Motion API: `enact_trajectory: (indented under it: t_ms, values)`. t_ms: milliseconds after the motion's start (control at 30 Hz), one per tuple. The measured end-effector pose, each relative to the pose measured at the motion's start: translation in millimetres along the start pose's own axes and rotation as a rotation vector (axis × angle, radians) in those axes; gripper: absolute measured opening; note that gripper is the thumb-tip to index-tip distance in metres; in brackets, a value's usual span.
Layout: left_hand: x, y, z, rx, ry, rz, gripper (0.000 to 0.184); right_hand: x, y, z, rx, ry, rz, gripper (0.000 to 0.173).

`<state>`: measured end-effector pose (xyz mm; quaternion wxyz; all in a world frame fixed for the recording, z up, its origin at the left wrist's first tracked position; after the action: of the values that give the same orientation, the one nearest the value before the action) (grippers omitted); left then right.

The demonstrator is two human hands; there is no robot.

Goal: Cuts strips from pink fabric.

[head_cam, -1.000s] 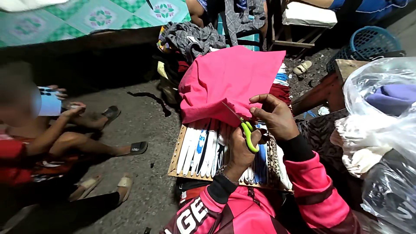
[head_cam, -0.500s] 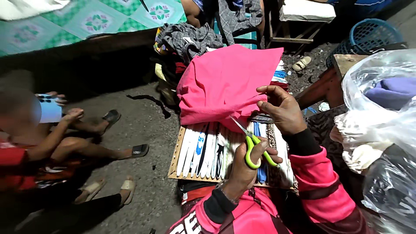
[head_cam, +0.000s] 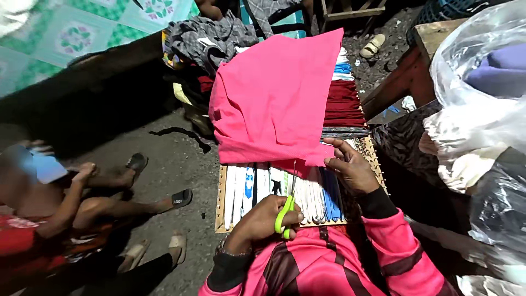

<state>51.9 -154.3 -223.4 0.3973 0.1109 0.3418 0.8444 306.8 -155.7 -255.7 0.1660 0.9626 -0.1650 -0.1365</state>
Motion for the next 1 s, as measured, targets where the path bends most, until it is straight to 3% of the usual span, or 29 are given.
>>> enact_trajectory:
  t_ms: [300,633,900,1000]
  values:
    - [11.8,-34.3,19.4,-0.003,-0.086,0.067,0.03,-10.6,16.1,0.7,0.043,-0.022,-0.06,0.072]
    - [6.8,-29.2,8.7,-0.017,0.038,0.13,0.021,-1.3,17.4,13.4,0.042,-0.093,-0.031,0.076]
    - [3.5,-34.6,2.9,0.006,0.066,0.057,0.029,-5.2,28.2,23.0,0.009,-0.077,-0.091,0.056]
    - [4.5,-44.2,9.6,0.002,0.028,0.052,0.03,-7.6,32.8,26.0,-0.012,-0.092,-0.081,0.056]
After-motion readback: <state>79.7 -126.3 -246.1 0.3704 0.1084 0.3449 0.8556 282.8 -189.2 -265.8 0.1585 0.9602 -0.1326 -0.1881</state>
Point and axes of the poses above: each hand's wrist, its own y-axis away from the middle knuckle, its own x-axis out of the back of the hand, z = x × y, the point moved 2 cm from there along -y, towards the middle knuckle, and after that the axes turned 8 degrees about z, right-handed, at the moved point
